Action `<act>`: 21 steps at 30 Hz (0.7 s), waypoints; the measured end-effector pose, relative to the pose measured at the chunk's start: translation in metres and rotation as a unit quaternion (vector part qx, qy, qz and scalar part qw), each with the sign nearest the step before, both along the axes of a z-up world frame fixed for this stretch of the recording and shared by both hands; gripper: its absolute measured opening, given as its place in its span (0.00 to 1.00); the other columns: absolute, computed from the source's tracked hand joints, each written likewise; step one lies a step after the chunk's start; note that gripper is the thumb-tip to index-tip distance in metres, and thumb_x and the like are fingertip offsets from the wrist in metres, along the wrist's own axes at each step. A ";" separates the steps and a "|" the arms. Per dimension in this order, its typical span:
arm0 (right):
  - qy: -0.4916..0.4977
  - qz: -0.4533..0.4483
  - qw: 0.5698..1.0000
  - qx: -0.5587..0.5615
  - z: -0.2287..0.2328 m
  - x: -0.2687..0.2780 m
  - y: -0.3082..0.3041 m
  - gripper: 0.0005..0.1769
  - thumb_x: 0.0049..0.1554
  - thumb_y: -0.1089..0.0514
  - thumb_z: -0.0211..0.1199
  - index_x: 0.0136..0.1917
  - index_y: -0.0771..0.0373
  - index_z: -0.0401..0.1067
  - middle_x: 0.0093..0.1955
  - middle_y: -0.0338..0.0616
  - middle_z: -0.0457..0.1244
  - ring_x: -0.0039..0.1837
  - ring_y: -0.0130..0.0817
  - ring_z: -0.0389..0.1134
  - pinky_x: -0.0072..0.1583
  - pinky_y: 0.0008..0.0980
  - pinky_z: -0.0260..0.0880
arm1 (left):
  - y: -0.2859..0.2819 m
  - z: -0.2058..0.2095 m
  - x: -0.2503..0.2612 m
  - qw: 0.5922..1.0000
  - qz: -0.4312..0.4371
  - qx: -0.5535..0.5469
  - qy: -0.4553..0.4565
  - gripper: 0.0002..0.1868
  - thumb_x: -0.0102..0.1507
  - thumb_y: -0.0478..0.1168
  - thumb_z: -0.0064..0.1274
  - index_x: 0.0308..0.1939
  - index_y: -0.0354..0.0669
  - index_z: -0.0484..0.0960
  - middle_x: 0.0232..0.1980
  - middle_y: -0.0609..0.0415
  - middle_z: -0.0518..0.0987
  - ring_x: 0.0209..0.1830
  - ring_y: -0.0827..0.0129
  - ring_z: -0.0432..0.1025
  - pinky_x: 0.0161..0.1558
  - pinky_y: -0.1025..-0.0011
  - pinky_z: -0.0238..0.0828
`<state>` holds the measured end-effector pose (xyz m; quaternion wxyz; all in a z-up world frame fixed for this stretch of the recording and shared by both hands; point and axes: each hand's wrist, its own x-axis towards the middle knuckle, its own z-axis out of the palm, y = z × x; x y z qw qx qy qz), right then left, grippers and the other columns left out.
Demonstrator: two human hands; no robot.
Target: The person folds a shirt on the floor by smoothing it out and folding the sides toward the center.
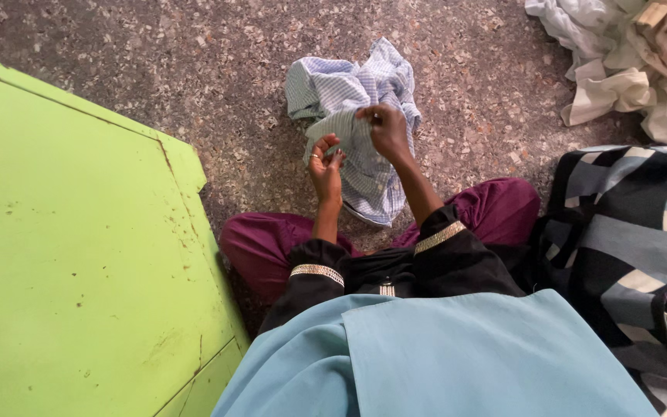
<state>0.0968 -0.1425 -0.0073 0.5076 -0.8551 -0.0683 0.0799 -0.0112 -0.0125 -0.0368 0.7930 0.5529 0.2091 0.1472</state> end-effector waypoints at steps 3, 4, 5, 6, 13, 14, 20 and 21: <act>0.098 0.154 0.963 0.197 0.035 0.018 0.002 0.24 0.62 0.74 0.52 0.68 0.59 0.71 0.75 0.48 0.60 0.68 0.42 0.69 0.62 0.37 0.78 | -0.001 0.011 -0.012 0.997 -0.019 0.063 0.028 0.20 0.62 0.27 0.56 0.57 0.45 0.79 0.55 0.53 0.77 0.41 0.75 0.71 0.44 0.75 0.74; 0.099 0.154 0.963 0.197 0.044 0.021 0.003 0.24 0.62 0.74 0.52 0.68 0.59 0.71 0.75 0.48 0.60 0.68 0.42 0.69 0.62 0.37 0.78 | -0.003 0.014 -0.017 0.991 -0.040 0.109 0.069 0.21 0.60 0.30 0.60 0.56 0.48 0.79 0.53 0.55 0.74 0.35 0.74 0.67 0.38 0.74 0.70; 0.135 0.198 0.930 0.279 0.050 0.023 0.002 0.30 0.60 0.76 0.49 0.72 0.58 0.67 0.79 0.45 0.53 0.74 0.41 0.62 0.68 0.37 0.72 | -0.011 0.016 -0.022 0.991 -0.040 0.109 0.070 0.21 0.60 0.30 0.60 0.56 0.48 0.79 0.53 0.55 0.74 0.35 0.74 0.67 0.38 0.74 0.70; 0.171 0.239 0.886 0.358 0.051 0.026 0.003 0.35 0.58 0.77 0.47 0.75 0.57 0.64 0.83 0.41 0.46 0.79 0.40 0.55 0.75 0.37 0.65 | -0.021 0.014 -0.028 0.977 -0.039 0.189 0.091 0.21 0.59 0.32 0.62 0.55 0.48 0.78 0.52 0.54 0.72 0.35 0.73 0.67 0.38 0.72 0.73; 0.131 -0.002 0.987 -0.093 -0.037 0.008 -0.043 0.20 0.64 0.56 0.61 0.69 0.54 0.70 0.79 0.49 0.58 0.75 0.51 0.63 0.72 0.51 0.65 | -0.096 -0.069 -0.072 0.810 -0.414 0.391 0.144 0.31 0.63 0.53 0.60 0.69 0.57 0.74 0.57 0.43 0.80 0.57 0.50 0.77 0.59 0.54 0.75; 0.142 0.037 0.976 -0.162 -0.053 0.000 -0.050 0.24 0.63 0.55 0.63 0.72 0.54 0.67 0.81 0.48 0.53 0.75 0.50 0.62 0.72 0.51 0.66 | -0.106 -0.084 -0.080 0.752 -0.463 0.446 0.145 0.42 0.60 0.57 0.61 0.78 0.63 0.67 0.68 0.39 0.75 0.68 0.42 0.72 0.66 0.47 0.72; 0.122 0.148 0.914 -0.358 -0.127 -0.037 -0.085 0.42 0.59 0.62 0.53 0.83 0.40 0.50 0.88 0.36 0.33 0.84 0.48 0.44 0.73 0.54 0.62 | -0.114 -0.147 -0.087 0.610 -0.516 0.539 0.265 0.59 0.55 0.71 0.61 0.82 0.81 0.41 0.85 0.42 0.23 0.80 0.30 0.16 0.69 0.18 0.28; 0.083 0.138 0.886 -0.434 -0.133 -0.040 -0.085 0.38 0.65 0.55 0.51 0.84 0.37 0.45 0.88 0.33 0.32 0.86 0.47 0.38 0.74 0.58 0.58 | -0.108 -0.150 -0.085 0.610 -0.516 0.540 0.266 0.59 0.55 0.71 0.61 0.82 0.81 0.41 0.85 0.42 0.23 0.80 0.30 0.16 0.69 0.18 0.28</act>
